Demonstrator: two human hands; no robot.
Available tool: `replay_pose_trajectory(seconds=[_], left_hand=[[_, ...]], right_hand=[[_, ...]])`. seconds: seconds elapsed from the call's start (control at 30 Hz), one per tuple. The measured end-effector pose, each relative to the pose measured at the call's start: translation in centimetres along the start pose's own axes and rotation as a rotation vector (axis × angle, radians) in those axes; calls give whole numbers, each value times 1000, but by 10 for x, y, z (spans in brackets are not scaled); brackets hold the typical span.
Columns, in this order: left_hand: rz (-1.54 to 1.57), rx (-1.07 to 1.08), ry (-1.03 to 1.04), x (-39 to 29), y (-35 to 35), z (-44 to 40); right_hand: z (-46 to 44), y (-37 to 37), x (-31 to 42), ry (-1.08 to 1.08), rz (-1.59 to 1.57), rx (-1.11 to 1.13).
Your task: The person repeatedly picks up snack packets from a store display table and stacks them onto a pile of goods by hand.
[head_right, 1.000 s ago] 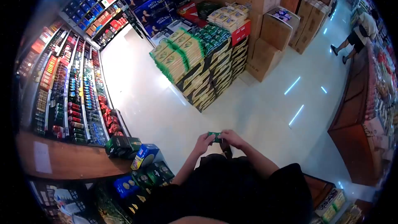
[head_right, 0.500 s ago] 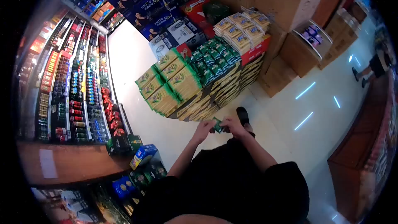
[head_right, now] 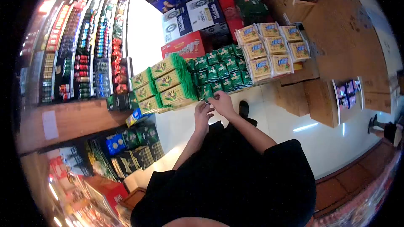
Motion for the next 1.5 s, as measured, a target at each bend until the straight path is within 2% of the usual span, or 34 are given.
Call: replay_pose_trajectory(seconds=[0.07, 0.2, 0.47, 0.73, 0.8, 0.87, 0.93, 1.07, 1.17, 1.27, 1.37, 1.5], left_hand=[[-14, -69, 37, -2, 2, -6], [-20, -183, 30, -7, 1, -9], [-88, -219, 16, -11, -6, -8], [35, -318, -66, -4, -45, 13], [75, -325, -26, -6, -62, 22], [103, -330, 29, -7, -86, 32], [133, -389, 76, -17, -113, 44], [182, -455, 170, -21, -190, 83], [198, -514, 243, -9, -263, 116], [249, -604, 285, 7, -343, 160], [292, -718, 336, 28, -420, 218], [428, -968, 365, 71, -505, 307]], right_hand=[[-11, 5, 7, -64, 108, -39], [-24, 20, 19, -8, 278, 82], [-37, 31, 25, -104, 470, 138], [-32, 39, 33, -191, 687, 141], [-26, 39, 32, -208, 584, 108], [-19, 41, 15, -99, 365, 143], [-6, 40, 13, -199, 478, 71], [36, 58, 2, -281, 361, -17], [70, 114, -37, 25, 138, 81], [129, 202, -37, 193, 98, 343], [194, 298, -19, 235, 141, 669], [271, 408, -14, 39, 423, 1054]])
Point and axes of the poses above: each hand's wrist, its own z-axis away from the middle knuckle, its own y-axis out of the palm, x = y × z, the point moved 3 cm from there along -z, towards the middle knuckle, and after that the axes turned 7 degrees about z, right-handed, at the moved point
